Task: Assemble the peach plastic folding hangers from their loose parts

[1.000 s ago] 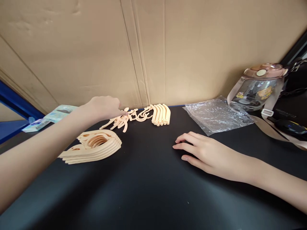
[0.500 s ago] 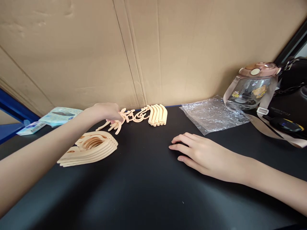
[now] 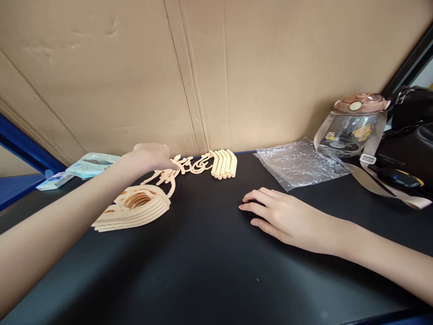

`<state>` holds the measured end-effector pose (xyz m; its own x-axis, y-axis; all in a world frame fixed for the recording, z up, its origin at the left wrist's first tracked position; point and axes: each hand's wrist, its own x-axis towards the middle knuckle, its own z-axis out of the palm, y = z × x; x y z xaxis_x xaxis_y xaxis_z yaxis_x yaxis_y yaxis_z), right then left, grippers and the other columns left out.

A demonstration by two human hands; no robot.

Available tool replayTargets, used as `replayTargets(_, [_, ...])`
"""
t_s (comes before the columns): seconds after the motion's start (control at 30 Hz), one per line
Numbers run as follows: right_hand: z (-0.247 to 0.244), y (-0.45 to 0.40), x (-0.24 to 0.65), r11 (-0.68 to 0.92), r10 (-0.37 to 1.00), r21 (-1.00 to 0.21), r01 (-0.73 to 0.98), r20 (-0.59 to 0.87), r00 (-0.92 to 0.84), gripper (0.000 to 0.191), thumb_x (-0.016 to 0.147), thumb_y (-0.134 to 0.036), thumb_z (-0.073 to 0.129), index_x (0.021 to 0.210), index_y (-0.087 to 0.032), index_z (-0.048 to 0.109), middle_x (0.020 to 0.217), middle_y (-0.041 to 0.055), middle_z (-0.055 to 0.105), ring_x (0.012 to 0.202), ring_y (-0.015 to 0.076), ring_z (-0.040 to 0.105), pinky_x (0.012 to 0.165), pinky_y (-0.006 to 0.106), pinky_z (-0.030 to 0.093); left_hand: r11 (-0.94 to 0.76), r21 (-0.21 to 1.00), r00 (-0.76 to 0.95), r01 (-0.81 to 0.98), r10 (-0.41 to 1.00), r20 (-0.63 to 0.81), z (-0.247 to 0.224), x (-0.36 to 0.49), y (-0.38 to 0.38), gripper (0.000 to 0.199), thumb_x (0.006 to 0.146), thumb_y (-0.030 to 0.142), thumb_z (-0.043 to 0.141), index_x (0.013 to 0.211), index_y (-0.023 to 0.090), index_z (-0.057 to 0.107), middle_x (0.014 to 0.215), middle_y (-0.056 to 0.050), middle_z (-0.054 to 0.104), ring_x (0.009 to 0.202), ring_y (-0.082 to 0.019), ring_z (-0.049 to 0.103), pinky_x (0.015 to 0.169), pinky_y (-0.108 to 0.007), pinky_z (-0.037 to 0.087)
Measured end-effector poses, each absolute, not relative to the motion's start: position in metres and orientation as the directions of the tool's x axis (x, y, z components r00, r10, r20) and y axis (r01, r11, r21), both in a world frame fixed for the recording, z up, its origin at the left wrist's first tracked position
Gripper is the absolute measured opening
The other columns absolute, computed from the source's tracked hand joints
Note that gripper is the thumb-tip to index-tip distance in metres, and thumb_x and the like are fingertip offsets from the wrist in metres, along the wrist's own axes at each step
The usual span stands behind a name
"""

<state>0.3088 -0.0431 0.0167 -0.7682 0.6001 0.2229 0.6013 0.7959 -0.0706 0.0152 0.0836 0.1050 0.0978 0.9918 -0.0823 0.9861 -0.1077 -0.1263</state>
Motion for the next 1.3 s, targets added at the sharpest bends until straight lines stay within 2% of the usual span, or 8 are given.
replayTargets(0.23, [0.018,-0.044,0.309,0.793,0.604,-0.071,0.605,0.218,-0.766,0.031,0.097,-0.023,0.042,0.123,-0.016,0.057,0.116,0.0110,0.058,0.103,0.0235,0.058,0.089,0.043,0.052,-0.057,-0.189,-0.002,0.980,0.955,-0.296,0.100,0.031,0.078,0.025,0.058,0.027,0.065,0.042,0.019,0.048,0.057,-0.008,0.061,0.058,-0.023,0.059,0.056,-0.032,0.036])
replayTargets(0.33, [0.017,-0.043,0.308,0.793,0.604,-0.070,0.605,0.225,-0.765,0.031,0.097,-0.023,0.043,0.123,-0.015,0.058,0.116,0.0111,0.057,0.104,0.0237,0.058,0.090,0.043,0.052,-0.053,-0.151,0.007,0.987,0.956,-0.294,0.100,0.027,0.081,0.016,0.054,0.022,0.063,0.047,0.020,0.050,0.057,-0.005,0.058,0.061,-0.024,0.058,0.056,-0.031,0.034])
replayTargets(0.5, [0.016,-0.042,0.308,0.787,0.610,-0.063,0.613,0.219,-0.761,0.031,0.097,-0.024,0.044,0.123,-0.015,0.058,0.117,0.0106,0.057,0.103,0.0232,0.058,0.089,0.042,0.052,-0.046,-0.066,0.025,0.997,0.957,-0.289,0.097,0.015,0.086,0.024,0.047,0.018,0.060,0.044,0.021,0.036,0.048,0.000,0.037,0.050,-0.020,0.047,0.053,-0.030,0.024])
replayTargets(0.63, [0.017,-0.043,0.308,0.789,0.609,-0.061,0.612,0.217,-0.763,0.031,0.097,-0.024,0.043,0.123,-0.016,0.058,0.116,0.0103,0.057,0.103,0.0229,0.058,0.090,0.042,0.052,-0.067,0.039,0.075,0.997,0.956,-0.283,0.095,0.007,0.090,0.014,0.048,0.021,0.057,0.048,0.020,0.042,0.054,-0.001,0.044,0.051,-0.018,0.044,0.051,-0.029,0.024])
replayTargets(0.73, [0.017,-0.044,0.309,0.790,0.608,-0.068,0.610,0.220,-0.763,0.031,0.097,-0.024,0.043,0.123,-0.016,0.058,0.117,0.0102,0.057,0.104,0.0228,0.058,0.090,0.042,0.052,-0.088,0.119,0.116,0.989,0.960,-0.254,0.099,0.003,0.089,0.009,0.052,0.025,0.055,0.058,0.020,0.051,0.061,-0.003,0.052,0.058,-0.019,0.050,0.051,-0.028,0.030])
replayTargets(0.97, [0.016,-0.043,0.309,0.787,0.611,-0.075,0.612,0.223,-0.759,0.032,0.097,-0.025,0.043,0.124,-0.016,0.057,0.118,0.0104,0.057,0.105,0.0226,0.058,0.091,0.041,0.051,-0.199,0.259,0.233,0.945,0.967,-0.108,0.109,0.022,0.047,0.023,0.076,0.037,0.045,0.090,0.023,0.058,0.078,0.001,0.059,0.072,-0.019,0.056,0.056,-0.025,0.038])
replayTargets(1.13, [0.015,-0.043,0.307,0.790,0.606,-0.073,0.608,0.242,-0.758,0.032,0.097,-0.025,0.044,0.124,-0.017,0.057,0.118,0.0104,0.057,0.106,0.0230,0.058,0.090,0.041,0.051,-0.352,0.396,0.447,0.848,0.877,-0.177,0.081,0.050,-0.019,0.021,0.090,0.033,0.038,0.104,0.028,0.053,0.076,0.003,0.059,0.070,-0.018,0.056,0.057,-0.025,0.037])
replayTargets(1.3, [0.014,-0.043,0.307,0.791,0.603,-0.065,0.608,0.246,-0.759,0.031,0.097,-0.024,0.044,0.123,-0.016,0.058,0.118,0.0099,0.057,0.105,0.0227,0.058,0.089,0.040,0.052,-0.354,0.268,0.419,0.896,0.876,-0.241,0.064,0.067,-0.055,0.021,0.094,0.024,0.033,0.105,0.026,0.050,0.079,0.001,0.062,0.075,-0.020,0.059,0.061,-0.028,0.037])
